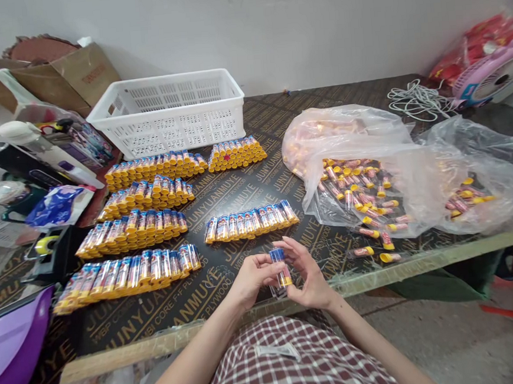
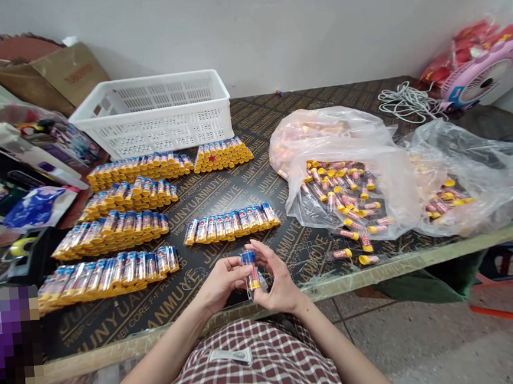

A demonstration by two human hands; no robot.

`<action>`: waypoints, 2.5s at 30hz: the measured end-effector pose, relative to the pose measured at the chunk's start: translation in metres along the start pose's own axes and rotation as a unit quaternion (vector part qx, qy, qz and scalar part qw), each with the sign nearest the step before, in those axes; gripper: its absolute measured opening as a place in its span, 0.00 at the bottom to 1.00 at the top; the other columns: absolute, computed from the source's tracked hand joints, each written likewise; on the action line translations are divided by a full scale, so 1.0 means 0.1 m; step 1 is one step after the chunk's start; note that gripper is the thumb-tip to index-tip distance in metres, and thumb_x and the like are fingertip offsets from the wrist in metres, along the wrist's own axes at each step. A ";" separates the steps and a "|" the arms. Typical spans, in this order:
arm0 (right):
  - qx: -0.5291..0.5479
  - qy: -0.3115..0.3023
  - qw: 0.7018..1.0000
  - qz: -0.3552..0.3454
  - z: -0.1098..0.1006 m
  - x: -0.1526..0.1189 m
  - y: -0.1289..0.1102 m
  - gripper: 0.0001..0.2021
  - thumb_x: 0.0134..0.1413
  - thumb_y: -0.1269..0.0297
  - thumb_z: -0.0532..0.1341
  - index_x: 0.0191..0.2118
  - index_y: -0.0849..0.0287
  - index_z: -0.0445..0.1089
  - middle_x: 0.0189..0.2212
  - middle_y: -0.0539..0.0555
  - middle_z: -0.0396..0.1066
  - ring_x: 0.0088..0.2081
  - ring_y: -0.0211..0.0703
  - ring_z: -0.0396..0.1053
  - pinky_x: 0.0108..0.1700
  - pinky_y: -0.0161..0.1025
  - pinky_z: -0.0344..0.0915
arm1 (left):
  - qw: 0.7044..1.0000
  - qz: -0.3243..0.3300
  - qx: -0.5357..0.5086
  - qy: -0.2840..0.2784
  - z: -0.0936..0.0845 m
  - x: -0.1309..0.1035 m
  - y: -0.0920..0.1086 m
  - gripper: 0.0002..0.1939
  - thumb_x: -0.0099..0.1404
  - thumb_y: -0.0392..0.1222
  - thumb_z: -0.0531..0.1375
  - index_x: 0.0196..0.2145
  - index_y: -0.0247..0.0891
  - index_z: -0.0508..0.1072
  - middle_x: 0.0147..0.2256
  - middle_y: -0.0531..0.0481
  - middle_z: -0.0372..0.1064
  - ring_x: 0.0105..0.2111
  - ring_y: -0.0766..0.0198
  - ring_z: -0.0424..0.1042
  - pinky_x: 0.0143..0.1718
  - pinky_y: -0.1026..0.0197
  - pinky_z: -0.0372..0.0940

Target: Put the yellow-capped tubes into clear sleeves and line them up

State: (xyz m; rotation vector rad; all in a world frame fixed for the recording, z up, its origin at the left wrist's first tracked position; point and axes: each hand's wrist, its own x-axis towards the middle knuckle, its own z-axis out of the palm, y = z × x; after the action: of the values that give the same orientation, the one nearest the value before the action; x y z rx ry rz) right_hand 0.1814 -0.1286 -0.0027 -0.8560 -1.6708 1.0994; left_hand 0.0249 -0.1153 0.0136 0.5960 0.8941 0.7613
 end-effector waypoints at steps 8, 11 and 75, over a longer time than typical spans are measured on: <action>0.002 0.015 1.000 -0.005 0.02 -0.01 0.02 0.44 0.36 0.80 0.56 0.63 0.50 0.45 0.58 0.57 0.57 0.56 0.50 0.62 0.55 0.47 0.63 | 1.000 -0.002 -0.008 0.007 0.00 0.00 0.01 0.18 0.44 0.45 0.71 0.29 0.29 0.74 0.26 0.48 0.72 0.23 0.69 0.70 0.27 0.67 0.63; 0.000 0.011 1.000 -0.008 0.03 0.00 0.02 0.44 0.36 0.80 0.56 0.63 0.50 0.44 0.58 0.57 0.57 0.56 0.50 0.61 0.56 0.48 0.63 | 1.000 0.000 -0.007 0.010 0.02 -0.02 -0.01 0.19 0.44 0.46 0.71 0.29 0.29 0.74 0.26 0.48 0.72 0.23 0.69 0.69 0.27 0.67 0.63; -0.513 0.073 0.829 0.208 -1.36 -0.28 0.48 0.09 0.49 0.58 0.57 0.33 0.56 0.68 0.30 0.52 0.75 0.33 0.48 0.71 0.36 0.41 0.60 | 0.712 0.220 0.514 0.426 -1.05 0.17 0.54 0.22 0.67 0.52 0.45 0.46 0.38 0.71 0.43 0.42 0.72 0.44 0.54 0.70 0.45 0.59 0.61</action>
State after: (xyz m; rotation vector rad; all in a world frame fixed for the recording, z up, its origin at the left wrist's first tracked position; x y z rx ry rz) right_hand 0.3219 -0.0977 -0.0331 -2.0018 -1.9612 0.2665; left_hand -0.0756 -0.0545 -0.0079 1.5494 2.1441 0.9403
